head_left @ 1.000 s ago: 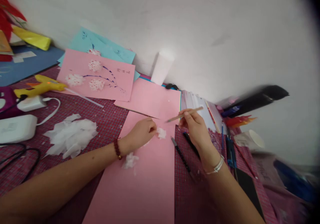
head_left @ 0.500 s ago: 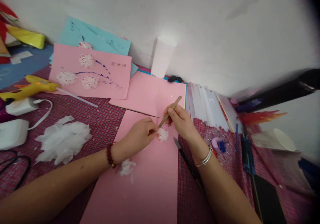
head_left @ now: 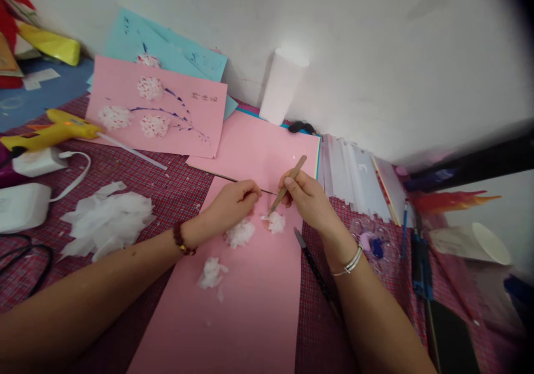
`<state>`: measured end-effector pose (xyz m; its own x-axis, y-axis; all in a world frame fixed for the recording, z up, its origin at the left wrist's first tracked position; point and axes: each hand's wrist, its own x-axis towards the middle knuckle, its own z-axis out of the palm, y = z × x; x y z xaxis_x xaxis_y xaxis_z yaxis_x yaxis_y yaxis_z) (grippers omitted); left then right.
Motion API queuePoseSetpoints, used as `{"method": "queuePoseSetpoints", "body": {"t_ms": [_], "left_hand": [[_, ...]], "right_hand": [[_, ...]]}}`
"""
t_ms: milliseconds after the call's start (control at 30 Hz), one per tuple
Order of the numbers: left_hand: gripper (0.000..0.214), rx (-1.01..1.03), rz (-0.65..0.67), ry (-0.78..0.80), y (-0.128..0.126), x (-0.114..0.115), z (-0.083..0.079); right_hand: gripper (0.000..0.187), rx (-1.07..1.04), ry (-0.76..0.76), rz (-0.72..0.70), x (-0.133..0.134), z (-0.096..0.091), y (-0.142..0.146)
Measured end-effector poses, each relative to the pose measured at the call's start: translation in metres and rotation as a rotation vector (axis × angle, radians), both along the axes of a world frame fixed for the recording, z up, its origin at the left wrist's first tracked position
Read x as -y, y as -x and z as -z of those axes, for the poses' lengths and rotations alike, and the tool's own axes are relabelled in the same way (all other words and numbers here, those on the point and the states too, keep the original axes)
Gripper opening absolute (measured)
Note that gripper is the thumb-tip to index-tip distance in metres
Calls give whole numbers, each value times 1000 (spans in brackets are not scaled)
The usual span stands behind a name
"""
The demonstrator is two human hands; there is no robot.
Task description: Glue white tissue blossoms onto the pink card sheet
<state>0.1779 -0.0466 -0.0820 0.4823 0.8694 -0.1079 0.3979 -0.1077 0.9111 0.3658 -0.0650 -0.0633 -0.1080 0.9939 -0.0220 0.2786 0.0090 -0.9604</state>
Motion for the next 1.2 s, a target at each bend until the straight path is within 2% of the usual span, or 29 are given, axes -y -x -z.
{"method": "queuePoseSetpoints", "body": {"t_ms": [300,533,600,733,800,933,1100,1200], "left_hand": [[13,-1,1,35,-1,-3,3],[12,21,-6,50,-1,-2,4],[11,34,-15,77,-2,-2,4],[7,94,-42,178,-3,-5,0],[7,136,-51,224,-2,-6,-5],[12,171,-45,293,0,-6,-12],[9,82,113,63,0,-4,-5],[9,62,149,23,0,-3,-2]], "right_hand": [[20,62,40,36,-7,4,5],[18,-1,134,92,-10,9,9],[17,-57,162,152,-12,11,8],[15,-250,202,371,-14,14,2],[14,-325,206,417,-14,15,0],[16,-370,174,385,-12,16,0],[20,-337,115,347,-8,18,2],[24,-259,83,252,-6,18,2]]}}
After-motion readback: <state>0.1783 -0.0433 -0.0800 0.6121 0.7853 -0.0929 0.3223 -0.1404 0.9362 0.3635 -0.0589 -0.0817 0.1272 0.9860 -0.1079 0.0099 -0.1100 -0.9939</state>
